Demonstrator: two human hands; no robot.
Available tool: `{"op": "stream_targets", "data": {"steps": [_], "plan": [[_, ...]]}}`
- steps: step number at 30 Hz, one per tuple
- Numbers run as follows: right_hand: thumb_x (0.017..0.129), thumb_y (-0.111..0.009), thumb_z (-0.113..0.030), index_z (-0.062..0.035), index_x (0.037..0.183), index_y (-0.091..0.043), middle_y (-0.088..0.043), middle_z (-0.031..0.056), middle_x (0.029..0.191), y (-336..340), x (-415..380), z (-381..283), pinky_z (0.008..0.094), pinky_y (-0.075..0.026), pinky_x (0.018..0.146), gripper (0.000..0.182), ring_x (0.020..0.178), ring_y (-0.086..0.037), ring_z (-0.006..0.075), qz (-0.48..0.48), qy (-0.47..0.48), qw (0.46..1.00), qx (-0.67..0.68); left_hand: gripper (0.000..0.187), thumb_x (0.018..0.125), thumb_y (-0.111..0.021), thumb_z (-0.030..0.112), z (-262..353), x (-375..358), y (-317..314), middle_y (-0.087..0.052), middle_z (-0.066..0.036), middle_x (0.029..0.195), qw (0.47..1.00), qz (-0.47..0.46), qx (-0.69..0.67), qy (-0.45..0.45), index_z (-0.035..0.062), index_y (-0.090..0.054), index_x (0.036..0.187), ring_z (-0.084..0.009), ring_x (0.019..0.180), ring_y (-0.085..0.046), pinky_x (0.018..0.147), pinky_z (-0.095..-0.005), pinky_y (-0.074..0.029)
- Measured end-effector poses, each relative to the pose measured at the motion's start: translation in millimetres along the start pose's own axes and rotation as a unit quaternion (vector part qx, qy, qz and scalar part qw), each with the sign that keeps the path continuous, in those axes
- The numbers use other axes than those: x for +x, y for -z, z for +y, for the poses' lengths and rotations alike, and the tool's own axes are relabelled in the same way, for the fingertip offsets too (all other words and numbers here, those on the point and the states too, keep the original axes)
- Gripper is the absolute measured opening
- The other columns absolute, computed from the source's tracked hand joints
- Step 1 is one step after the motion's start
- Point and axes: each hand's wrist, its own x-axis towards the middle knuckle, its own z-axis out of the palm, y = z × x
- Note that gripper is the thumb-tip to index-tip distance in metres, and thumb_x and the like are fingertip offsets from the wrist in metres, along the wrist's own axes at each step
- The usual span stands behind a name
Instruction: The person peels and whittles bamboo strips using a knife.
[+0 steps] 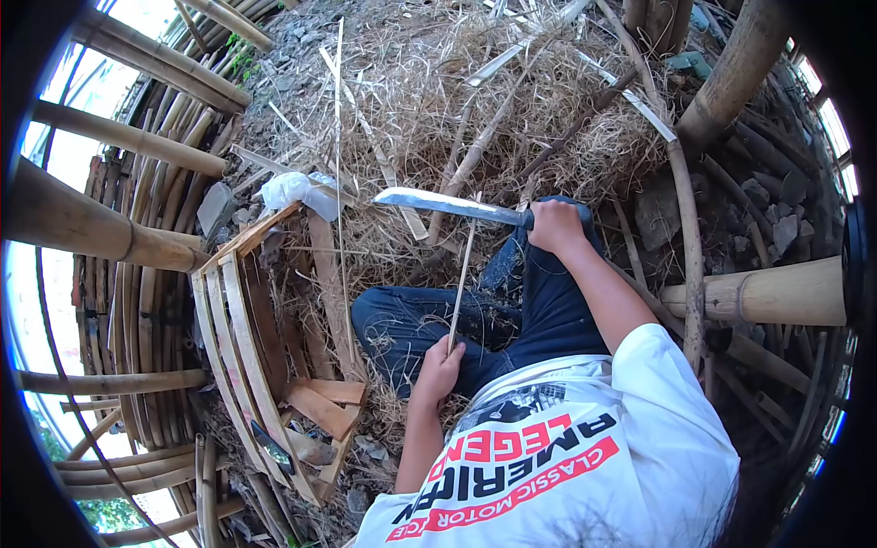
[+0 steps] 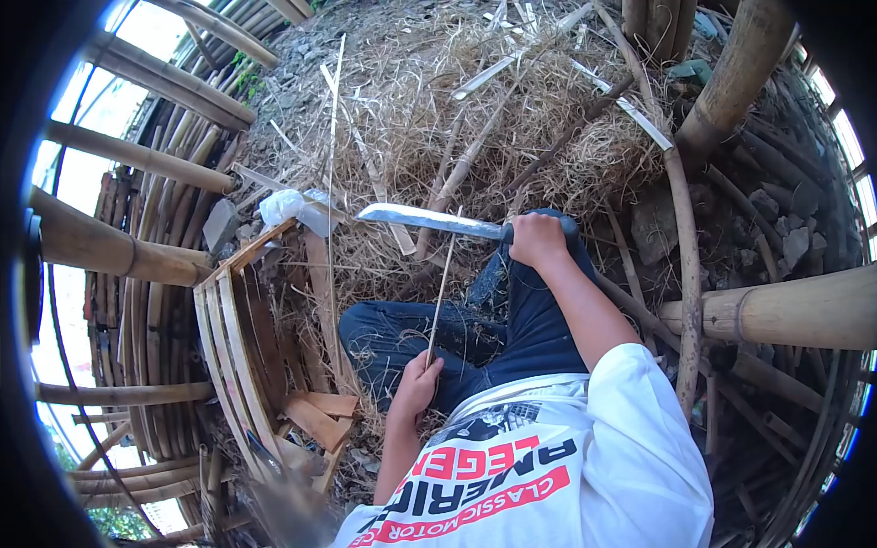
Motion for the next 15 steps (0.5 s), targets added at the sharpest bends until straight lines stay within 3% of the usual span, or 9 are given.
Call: {"op": "stream_targets", "data": {"steps": [5, 8, 10, 15], "plan": [[0.066, -0.071, -0.023, -0.0063, 0.082, -0.069, -0.069, 0.0172, 0.081, 0.1, 7.3, 2.6, 0.0429, -0.056, 0.073, 0.023, 0.080, -0.069, 0.0328, 0.006, -0.016, 1.000, 0.007, 0.017, 0.093, -0.056, 0.015, 0.9, -2.5, -0.3, -0.046, 0.000, 0.069, 1.000, 0.006, 0.011, -0.006, 0.0003, -0.053, 0.085, -0.0103, 0.066, -0.040, 0.059, -0.0286, -0.036], [0.067, -0.071, -0.023, -0.0059, 0.083, -0.069, -0.069, 0.0173, 0.082, 3.1, 6.0, 1.2, 0.0432, -0.056, 0.074, 0.024, 0.081, -0.069, 0.0331, -0.001, -0.025, 1.000, 0.006, 0.019, 0.093, -0.056, 0.016, 0.2, -2.7, -0.9, -0.052, -0.008, 0.068, 1.000, -0.002, 0.023, 0.006, -0.0034, -0.056, 0.094, -0.0138, 0.066, -0.043, 0.062, -0.0310, -0.041], [0.067, -0.070, -0.023, -0.0059, 0.082, -0.069, -0.069, 0.0174, 0.082, 1.9, 6.0, 2.0, 0.0430, -0.056, 0.074, 0.023, 0.081, -0.069, 0.0331, 0.002, -0.024, 1.000, 0.006, 0.018, 0.093, -0.056, 0.015, 1.1, -3.5, -1.6, -0.046, 0.000, 0.068, 1.000, 0.004, 0.016, -0.007, 0.0001, -0.052, 0.084, -0.0107, 0.065, -0.040, 0.058, -0.0287, -0.036], [0.067, -0.068, -0.024, -0.0079, 0.081, -0.068, -0.069, 0.0163, 0.081, -5.1, 9.6, 2.8, 0.0441, -0.055, 0.073, 0.021, 0.080, -0.068, 0.0338, 0.003, -0.025, 1.000, 0.001, 0.018, 0.093, -0.056, 0.015, -3.1, -3.5, -4.1, -0.047, -0.001, 0.068, 0.999, 0.013, 0.031, -0.007, 0.0001, -0.052, 0.084, -0.0111, 0.065, -0.041, 0.058, -0.0292, -0.037]]}}
